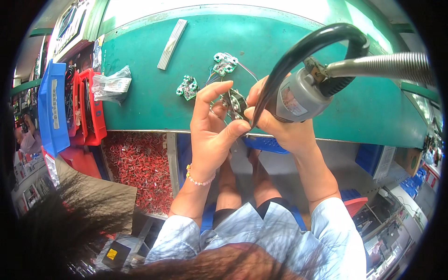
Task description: Assemble and solder electronic components onto a circuit board at a factory workstation.
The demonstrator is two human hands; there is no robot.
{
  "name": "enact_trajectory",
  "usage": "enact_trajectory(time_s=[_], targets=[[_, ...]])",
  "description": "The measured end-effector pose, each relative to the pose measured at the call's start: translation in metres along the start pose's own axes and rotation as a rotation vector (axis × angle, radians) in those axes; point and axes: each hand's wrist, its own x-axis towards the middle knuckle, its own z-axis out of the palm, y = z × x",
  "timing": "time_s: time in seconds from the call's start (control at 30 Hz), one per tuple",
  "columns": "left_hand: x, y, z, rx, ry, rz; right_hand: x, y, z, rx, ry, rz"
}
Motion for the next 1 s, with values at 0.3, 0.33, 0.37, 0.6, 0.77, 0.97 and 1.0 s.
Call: enact_trajectory(time_s=[0.3, 0.33, 0.37, 0.6, 0.77, 0.97, 1.0], targets=[[0.000, -0.001, -0.004, -0.196, -0.111, -0.031, -0.003, -0.002, -0.003, -0.018, -0.023, -0.030], [0.000, 0.001, -0.006, -0.200, -0.108, -0.067, -0.003, -0.001, -0.004, -0.017, -0.022, -0.031], [0.000, 0.003, -0.007, -0.204, -0.104, -0.103, -0.003, 0.000, -0.005, 0.022, -0.021, -0.051], [0.003, 0.009, -0.014, 0.194, -0.150, -0.011, -0.007, -0.002, -0.010, 0.082, -0.091, -0.051], [-0.001, 0.020, -0.005, 0.376, -0.079, 0.177, -0.004, 0.006, -0.013, 0.080, -0.134, -0.122], [-0.004, 0.015, -0.005, 0.622, -0.088, 0.442, -0.008, 0.005, -0.018, 0.096, -0.163, -0.120], [-0.005, 0.015, -0.004, 0.622, -0.086, 0.442, -0.008, 0.005, -0.018, 0.094, -0.165, -0.119]])
